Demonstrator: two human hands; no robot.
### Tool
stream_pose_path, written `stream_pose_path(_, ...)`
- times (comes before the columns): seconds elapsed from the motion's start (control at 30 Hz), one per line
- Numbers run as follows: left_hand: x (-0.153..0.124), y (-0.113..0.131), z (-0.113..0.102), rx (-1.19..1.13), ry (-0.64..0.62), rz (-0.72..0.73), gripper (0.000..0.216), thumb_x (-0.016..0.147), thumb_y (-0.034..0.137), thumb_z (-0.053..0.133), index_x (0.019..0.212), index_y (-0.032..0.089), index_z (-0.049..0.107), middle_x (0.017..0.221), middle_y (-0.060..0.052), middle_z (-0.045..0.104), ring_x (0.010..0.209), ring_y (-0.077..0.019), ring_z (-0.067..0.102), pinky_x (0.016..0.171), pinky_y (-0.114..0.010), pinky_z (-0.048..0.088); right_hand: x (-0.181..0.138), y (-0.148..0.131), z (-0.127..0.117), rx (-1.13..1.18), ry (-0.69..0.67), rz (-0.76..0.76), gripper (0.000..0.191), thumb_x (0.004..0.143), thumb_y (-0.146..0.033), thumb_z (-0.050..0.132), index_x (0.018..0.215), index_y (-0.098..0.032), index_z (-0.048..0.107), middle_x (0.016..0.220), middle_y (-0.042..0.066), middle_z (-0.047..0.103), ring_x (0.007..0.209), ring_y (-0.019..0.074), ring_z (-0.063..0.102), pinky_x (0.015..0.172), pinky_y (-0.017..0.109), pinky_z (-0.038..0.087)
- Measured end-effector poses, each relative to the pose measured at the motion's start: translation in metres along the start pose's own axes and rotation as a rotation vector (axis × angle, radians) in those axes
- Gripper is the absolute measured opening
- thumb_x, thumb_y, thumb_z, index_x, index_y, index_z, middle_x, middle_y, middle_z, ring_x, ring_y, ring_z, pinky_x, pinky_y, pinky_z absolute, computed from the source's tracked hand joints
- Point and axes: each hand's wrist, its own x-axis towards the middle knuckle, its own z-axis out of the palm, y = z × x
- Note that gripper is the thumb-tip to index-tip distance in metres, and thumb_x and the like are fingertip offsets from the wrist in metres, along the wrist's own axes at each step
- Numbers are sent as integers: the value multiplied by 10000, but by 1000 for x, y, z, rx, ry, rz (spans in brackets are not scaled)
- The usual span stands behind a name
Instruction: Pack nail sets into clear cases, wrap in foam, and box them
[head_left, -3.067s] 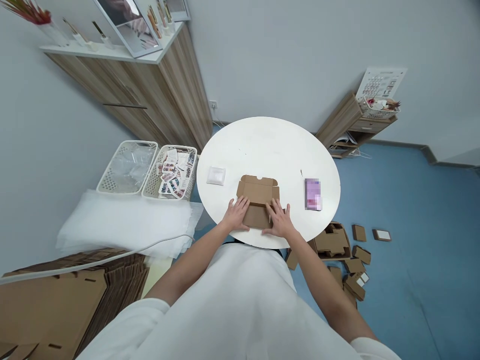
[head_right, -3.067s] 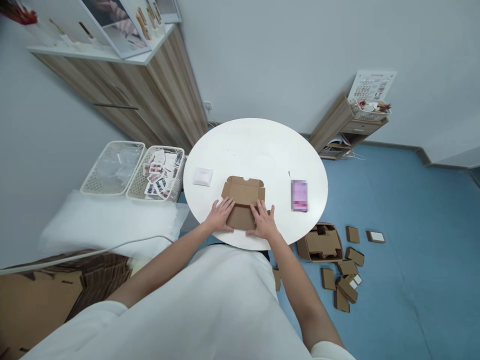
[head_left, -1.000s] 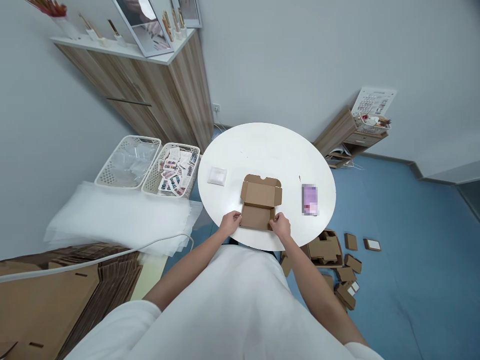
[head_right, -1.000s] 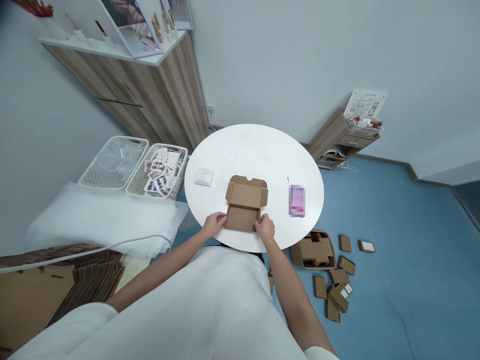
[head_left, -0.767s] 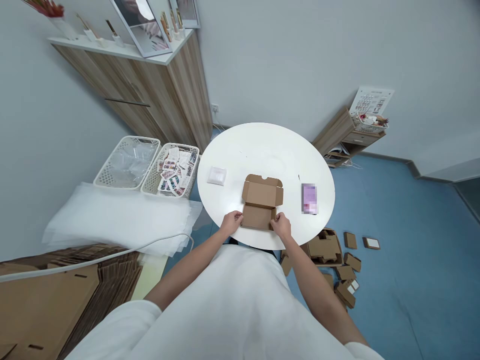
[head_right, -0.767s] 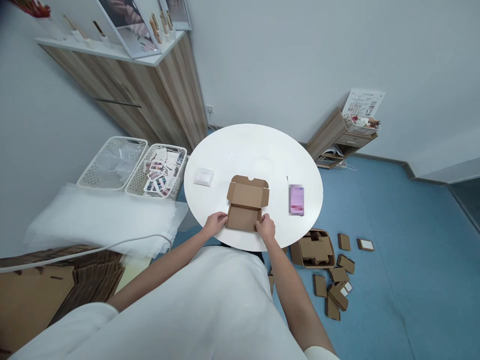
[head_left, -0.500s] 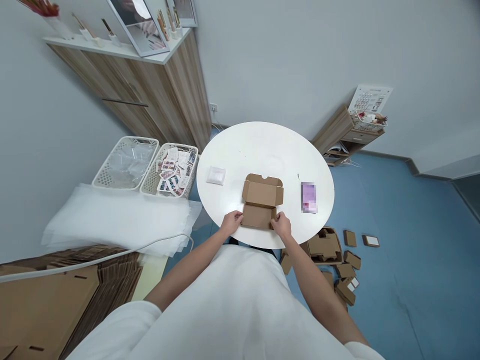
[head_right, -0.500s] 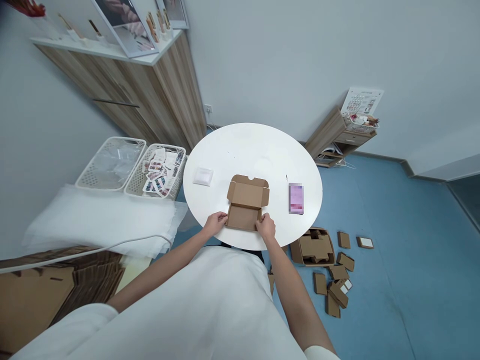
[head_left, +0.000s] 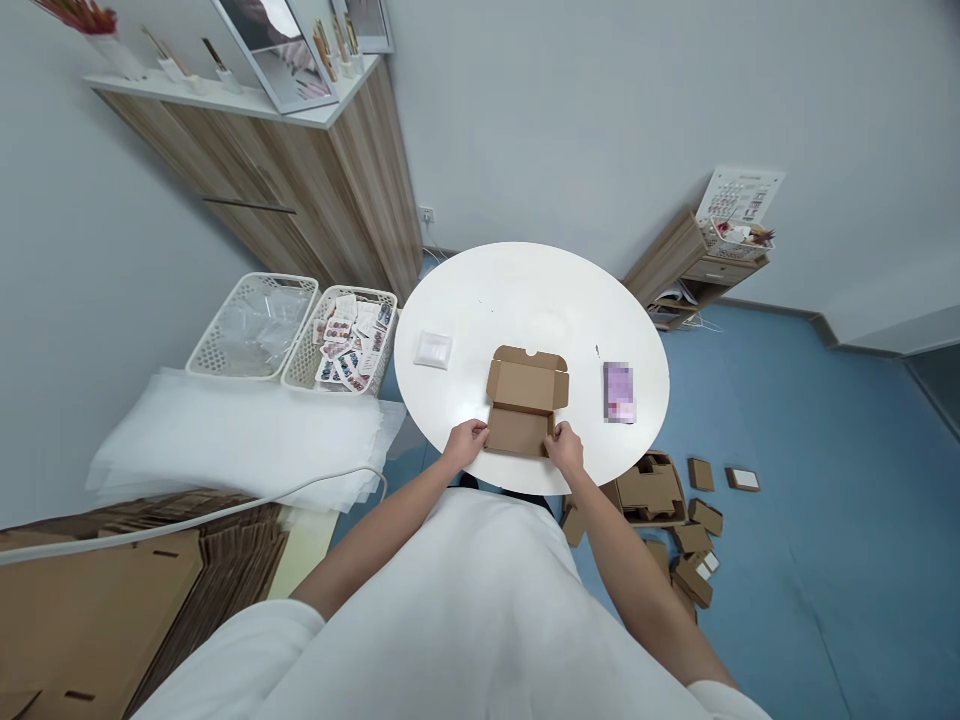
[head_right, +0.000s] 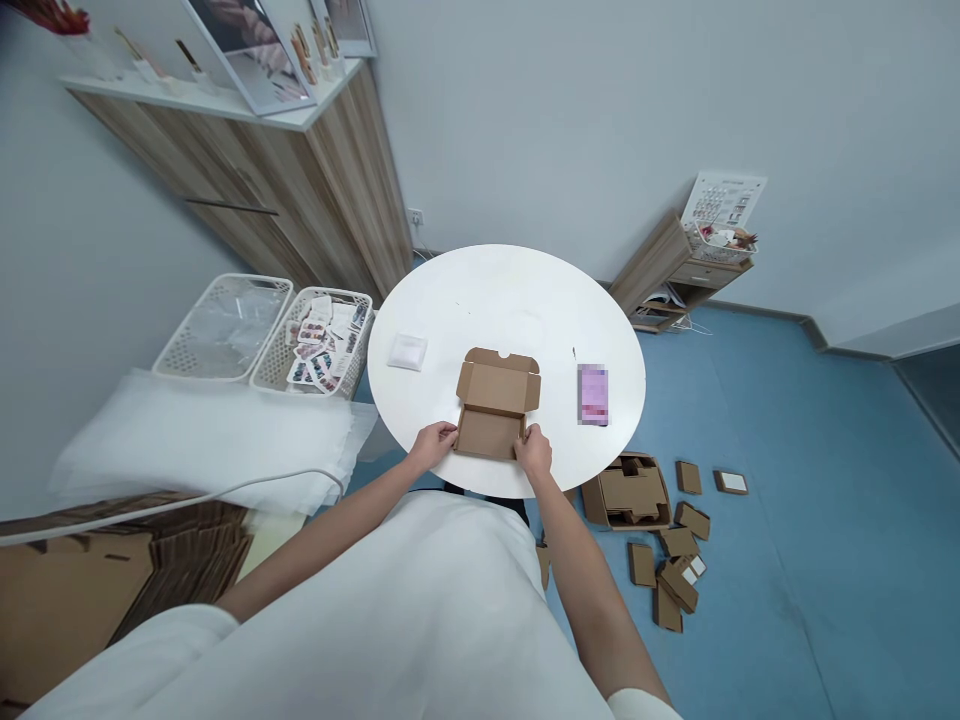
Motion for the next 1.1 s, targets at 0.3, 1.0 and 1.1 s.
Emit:
stream_pose_path(0.3,-5,4,2,-29,3,-25,197,781,254,479,894,174,619,855,-34,674,776,-148,622,745,-272,493,-14,5,-9,131,-38,34,238,744,-445,471,825,-221,475,696,4,590,659,155,552,574,248,371)
stream_pose_path(1.0,-3,32,37,-276,132,-188,478,761,302,534,1216,170,474,1195,-101,537,1011,-187,541,846,-306,427,1,23,-29,1144,-347,195,400,711,-491,563,1038,-261,541,1044,24,589,817,163,637,720,282,510)
stream_pose_path(1.1,8,48,43,-279,144,-150,458,774,300,516,1217,192,473,1247,-82,504,1082,-195,503,885,-307,403,20,28,-36,1174,-359,198,383,703,-472,581,1027,-270,549,1039,19,590,807,162,638,730,296,507)
